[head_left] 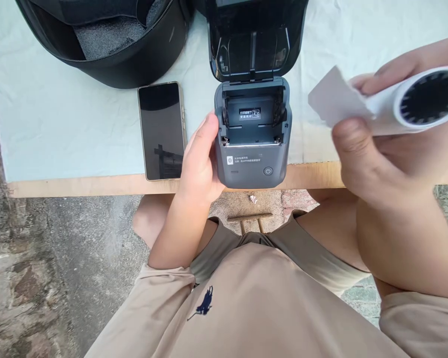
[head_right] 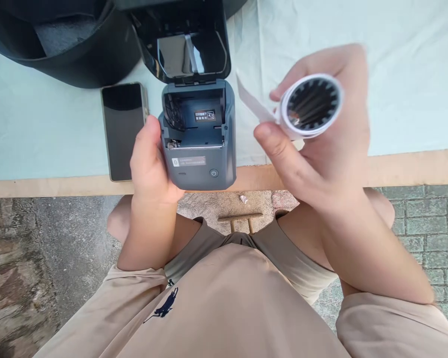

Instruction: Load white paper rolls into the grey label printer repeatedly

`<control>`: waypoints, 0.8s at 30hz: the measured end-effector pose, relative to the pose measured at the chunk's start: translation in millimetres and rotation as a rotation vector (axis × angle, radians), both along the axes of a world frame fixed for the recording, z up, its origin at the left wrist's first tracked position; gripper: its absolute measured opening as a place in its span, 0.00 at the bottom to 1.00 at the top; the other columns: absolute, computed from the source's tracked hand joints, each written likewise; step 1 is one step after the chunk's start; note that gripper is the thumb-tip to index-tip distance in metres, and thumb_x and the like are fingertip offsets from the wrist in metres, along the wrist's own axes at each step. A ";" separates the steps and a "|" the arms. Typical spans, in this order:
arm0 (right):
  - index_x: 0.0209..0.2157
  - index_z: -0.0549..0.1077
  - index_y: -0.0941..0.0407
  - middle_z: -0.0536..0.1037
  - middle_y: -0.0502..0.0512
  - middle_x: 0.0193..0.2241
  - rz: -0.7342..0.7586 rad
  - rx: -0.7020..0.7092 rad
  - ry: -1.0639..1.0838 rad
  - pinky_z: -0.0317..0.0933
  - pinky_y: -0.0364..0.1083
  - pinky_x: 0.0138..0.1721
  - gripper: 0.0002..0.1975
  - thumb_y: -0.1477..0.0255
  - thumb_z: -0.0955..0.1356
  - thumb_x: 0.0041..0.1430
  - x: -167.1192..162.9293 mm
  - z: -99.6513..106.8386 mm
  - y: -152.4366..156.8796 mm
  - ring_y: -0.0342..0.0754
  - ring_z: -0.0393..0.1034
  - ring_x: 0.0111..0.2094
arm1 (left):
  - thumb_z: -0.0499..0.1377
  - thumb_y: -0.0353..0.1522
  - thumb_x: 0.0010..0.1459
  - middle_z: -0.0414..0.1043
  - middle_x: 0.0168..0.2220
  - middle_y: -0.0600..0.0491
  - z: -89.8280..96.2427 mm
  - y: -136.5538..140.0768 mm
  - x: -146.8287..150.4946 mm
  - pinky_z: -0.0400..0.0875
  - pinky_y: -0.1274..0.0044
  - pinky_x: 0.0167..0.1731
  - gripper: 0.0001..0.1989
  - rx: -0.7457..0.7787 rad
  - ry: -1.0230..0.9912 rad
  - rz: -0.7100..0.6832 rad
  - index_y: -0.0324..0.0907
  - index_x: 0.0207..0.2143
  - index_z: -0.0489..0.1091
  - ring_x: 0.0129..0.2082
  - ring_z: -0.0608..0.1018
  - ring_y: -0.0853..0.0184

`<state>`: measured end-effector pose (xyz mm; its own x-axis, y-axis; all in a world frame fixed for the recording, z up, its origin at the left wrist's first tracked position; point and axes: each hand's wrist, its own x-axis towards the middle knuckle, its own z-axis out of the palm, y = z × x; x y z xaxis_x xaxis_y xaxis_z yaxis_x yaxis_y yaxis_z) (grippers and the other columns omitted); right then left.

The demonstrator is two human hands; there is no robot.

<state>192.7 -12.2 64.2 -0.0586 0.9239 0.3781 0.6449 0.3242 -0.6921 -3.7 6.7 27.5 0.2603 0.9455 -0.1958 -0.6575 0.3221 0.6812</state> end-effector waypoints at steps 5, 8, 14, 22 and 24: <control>0.52 0.61 0.42 0.69 0.48 0.44 0.005 0.044 -0.187 0.65 0.49 0.40 0.24 0.66 0.69 0.53 0.0 -10.5 1.2 0.48 0.68 0.41 | 0.51 0.38 0.61 0.77 0.41 0.52 -0.5 -1.1 3.0 0.64 0.66 0.60 0.13 -0.002 -0.022 0.023 0.41 0.39 0.72 0.66 0.58 0.58; 0.55 0.56 0.43 0.68 0.50 0.50 -0.020 -0.005 -0.309 0.65 0.48 0.35 0.31 0.70 0.70 0.51 -0.8 -17.5 2.7 0.47 0.70 0.37 | 0.50 0.37 0.62 0.77 0.41 0.52 -0.8 -0.7 3.3 0.65 0.68 0.60 0.14 0.006 0.002 0.031 0.42 0.38 0.73 0.65 0.59 0.59; 0.56 0.57 0.49 0.74 0.54 0.45 -0.055 -0.148 -0.376 0.66 0.51 0.35 0.30 0.73 0.67 0.51 -3.4 -27.9 8.8 0.51 0.72 0.37 | 0.49 0.38 0.62 0.78 0.41 0.53 1.7 -0.2 2.6 0.66 0.69 0.59 0.15 0.004 0.034 0.015 0.42 0.38 0.73 0.66 0.58 0.61; 0.59 0.58 0.52 0.69 0.57 0.54 0.058 0.080 -0.334 0.66 0.52 0.52 0.33 0.73 0.68 0.51 -3.1 -20.1 4.7 0.53 0.66 0.54 | 0.52 0.38 0.61 0.77 0.41 0.51 -1.4 -0.3 2.7 0.64 0.67 0.61 0.13 -0.011 -0.025 0.024 0.41 0.39 0.71 0.64 0.62 0.58; 0.59 0.60 0.53 0.67 0.58 0.56 0.117 0.174 -0.336 0.61 0.52 0.59 0.31 0.74 0.68 0.52 -3.2 -19.5 3.9 0.52 0.62 0.58 | 0.52 0.38 0.61 0.77 0.40 0.52 -1.8 -0.4 3.5 0.63 0.67 0.61 0.13 -0.007 -0.028 0.040 0.40 0.39 0.71 0.64 0.62 0.58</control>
<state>189.4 -8.3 44.7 -0.3073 0.8273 0.4702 0.7779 0.5030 -0.3767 -0.2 6.3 25.6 0.2274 0.9540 -0.1955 -0.6889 0.2995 0.6601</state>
